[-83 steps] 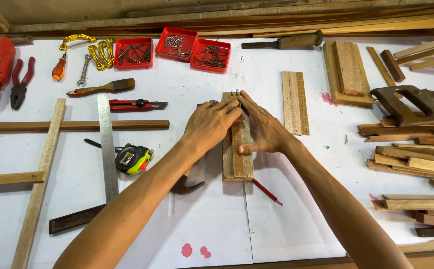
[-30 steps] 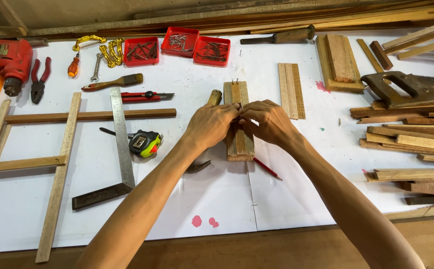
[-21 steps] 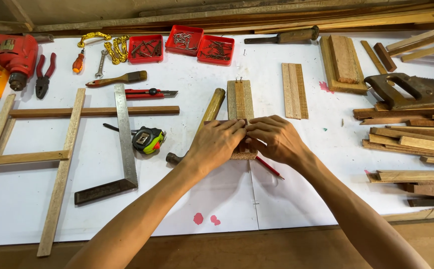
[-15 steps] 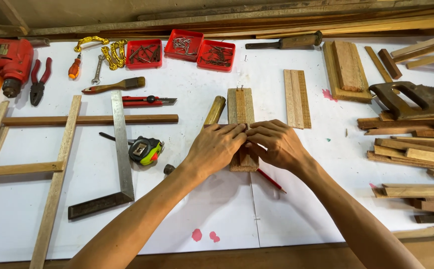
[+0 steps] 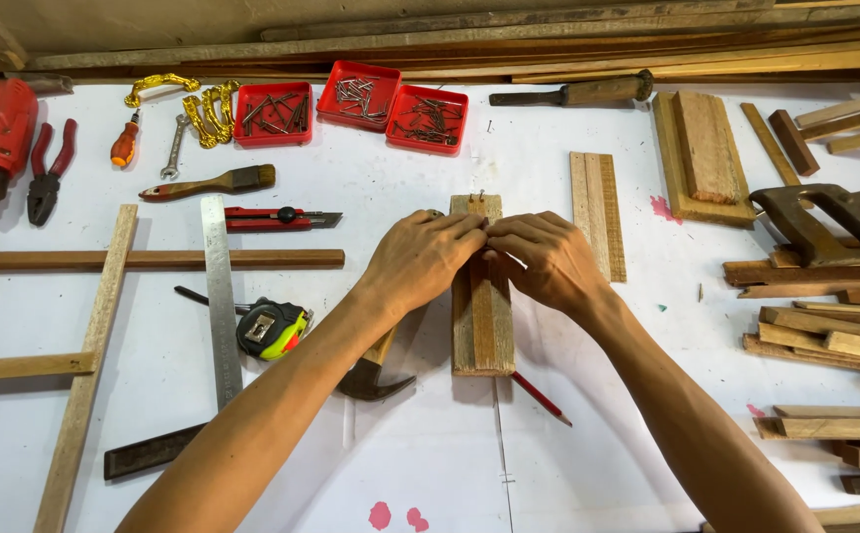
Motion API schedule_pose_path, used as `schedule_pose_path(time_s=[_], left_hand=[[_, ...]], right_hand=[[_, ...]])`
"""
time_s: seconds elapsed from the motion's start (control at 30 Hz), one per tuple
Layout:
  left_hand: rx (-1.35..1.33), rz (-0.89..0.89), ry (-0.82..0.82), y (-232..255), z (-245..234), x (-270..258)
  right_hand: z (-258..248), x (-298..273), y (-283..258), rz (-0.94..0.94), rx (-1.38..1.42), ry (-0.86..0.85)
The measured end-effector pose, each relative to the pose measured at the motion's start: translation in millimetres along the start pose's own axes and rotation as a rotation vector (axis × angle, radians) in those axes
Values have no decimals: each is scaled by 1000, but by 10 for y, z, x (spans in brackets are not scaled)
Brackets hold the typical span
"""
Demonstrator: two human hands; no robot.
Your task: Measuring, marking, and checking the fit of small wooden pieces for assembly.
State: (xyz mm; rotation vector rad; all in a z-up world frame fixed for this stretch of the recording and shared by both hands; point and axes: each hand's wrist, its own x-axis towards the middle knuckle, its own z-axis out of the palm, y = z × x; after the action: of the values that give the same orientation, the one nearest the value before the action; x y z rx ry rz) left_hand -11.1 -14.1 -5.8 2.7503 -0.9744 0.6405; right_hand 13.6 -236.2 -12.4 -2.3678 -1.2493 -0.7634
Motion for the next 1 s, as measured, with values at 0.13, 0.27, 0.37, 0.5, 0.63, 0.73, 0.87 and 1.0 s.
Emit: schedule_pose_path(time_s=[0.13,0.27,0.37,0.5,0.63,0.73,0.87,1.0], left_hand=[[69,68,134,255,-371,-101],[99,98,141,583,-631,-361],[101,115,155,842,-652,-654],[196,139,203,1115,-553,-957],[158,142,117,1136,-397,-1083],[115,101,74,1119,-398,-1033],[85,75,21,1036,-396,-944],[66,67,-21,920,-494,-773]], right_hand=[[-232,-67,-222,-15,-1,72],[-431,-298,-519,-35,31,76],[-536,-536,-780,-95,31,100],[-514,-820,-982,-194,-28,74],[-507,-886,-1104,-185,-52,35],[-546,-802,-1107,-178,-24,41],[-554,-678,-1035,-146,30,12],[-504,-524,-891,-97,82,-6]])
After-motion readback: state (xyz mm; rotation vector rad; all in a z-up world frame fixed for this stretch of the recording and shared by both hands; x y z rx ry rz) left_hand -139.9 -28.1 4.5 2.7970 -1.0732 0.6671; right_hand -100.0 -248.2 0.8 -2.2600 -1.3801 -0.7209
